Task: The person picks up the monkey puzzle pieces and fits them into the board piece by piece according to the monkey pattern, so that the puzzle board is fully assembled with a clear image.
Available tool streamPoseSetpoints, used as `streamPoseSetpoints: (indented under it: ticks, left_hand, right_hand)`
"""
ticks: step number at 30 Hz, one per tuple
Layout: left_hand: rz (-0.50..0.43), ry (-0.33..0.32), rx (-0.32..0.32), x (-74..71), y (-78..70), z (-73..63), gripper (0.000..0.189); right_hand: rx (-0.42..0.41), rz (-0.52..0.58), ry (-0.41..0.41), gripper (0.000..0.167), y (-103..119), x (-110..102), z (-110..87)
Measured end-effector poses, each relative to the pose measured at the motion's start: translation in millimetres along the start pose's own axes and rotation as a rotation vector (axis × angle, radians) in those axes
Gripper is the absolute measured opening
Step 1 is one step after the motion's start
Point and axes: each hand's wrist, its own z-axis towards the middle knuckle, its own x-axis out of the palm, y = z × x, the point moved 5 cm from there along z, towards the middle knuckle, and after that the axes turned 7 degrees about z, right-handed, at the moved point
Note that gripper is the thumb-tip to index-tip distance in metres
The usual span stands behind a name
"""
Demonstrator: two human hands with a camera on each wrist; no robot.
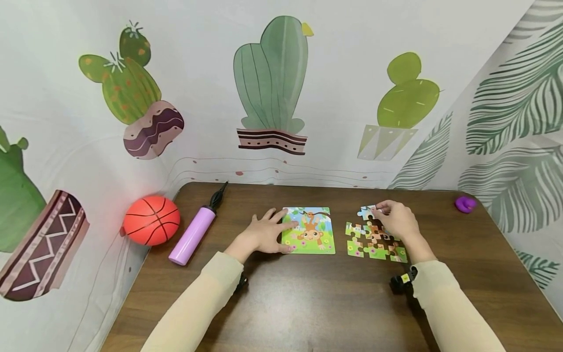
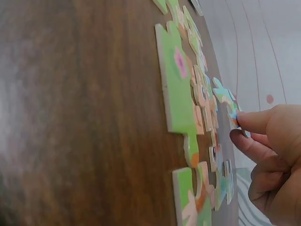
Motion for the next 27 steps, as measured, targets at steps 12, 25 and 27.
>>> streamPoseSetpoints:
  ticks: [12,25,27]
  left_hand:
    - [-0.001,-0.006,0.003,0.2,0.1,-0.7,0.081]
    - [-0.001,-0.002,-0.005,2.5,1.2,0.7,0.081]
    - [-0.004,-0.001,-0.005,2.5,1.0,0.5,0.081]
  right_hand:
    - [-0.014,0.135,-0.012,0.031,-6.1,-0.9,0.2]
    - [-0.048,0.312,0.015,0.027,29.3,26.6,3.0]
    - [-0.064,0.327,0.035,0.026,38.5,35.5,3.2]
